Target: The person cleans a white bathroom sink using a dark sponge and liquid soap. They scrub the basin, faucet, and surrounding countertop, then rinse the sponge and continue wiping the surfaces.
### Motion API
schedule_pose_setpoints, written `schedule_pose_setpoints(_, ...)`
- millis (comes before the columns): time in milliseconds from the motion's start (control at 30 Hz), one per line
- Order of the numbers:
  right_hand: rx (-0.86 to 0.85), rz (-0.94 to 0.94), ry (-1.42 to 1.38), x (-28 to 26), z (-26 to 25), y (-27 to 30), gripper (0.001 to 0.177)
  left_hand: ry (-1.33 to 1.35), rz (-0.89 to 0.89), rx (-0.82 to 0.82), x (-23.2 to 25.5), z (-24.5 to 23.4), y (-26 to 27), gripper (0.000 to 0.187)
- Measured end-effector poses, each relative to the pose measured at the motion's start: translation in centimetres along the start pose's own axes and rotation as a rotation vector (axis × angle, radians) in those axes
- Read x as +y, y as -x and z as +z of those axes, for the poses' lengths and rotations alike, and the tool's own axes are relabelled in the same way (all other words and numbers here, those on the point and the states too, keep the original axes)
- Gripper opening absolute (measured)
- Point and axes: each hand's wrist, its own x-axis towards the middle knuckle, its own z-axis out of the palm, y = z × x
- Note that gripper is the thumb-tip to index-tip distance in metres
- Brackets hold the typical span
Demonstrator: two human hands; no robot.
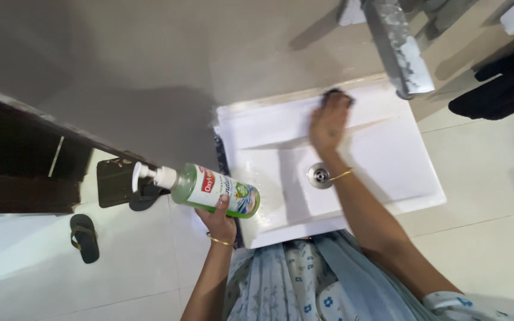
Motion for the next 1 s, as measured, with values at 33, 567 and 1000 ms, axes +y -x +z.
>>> schedule_pose_setpoints(33,-0.03,-0.109,0.006,-4.0,0.3,0.6,0.066,0.002,0.014,-0.025,0.7,-0.3,-0.6,0.062)
schedule_pose_setpoints(567,-0.548,-0.25,-0.181,-22.1,-5.8,1.6,0.079,-0.194,0.142,-0.02,5.1,-6.3,-5.6,0.063)
schedule_pose_setpoints(1000,-0.225,0.09,0.043,-1.6,-1.2,-1.1,0.081,-0.429,0.117,-0.198,3.7,6.1,-11.3,0.092)
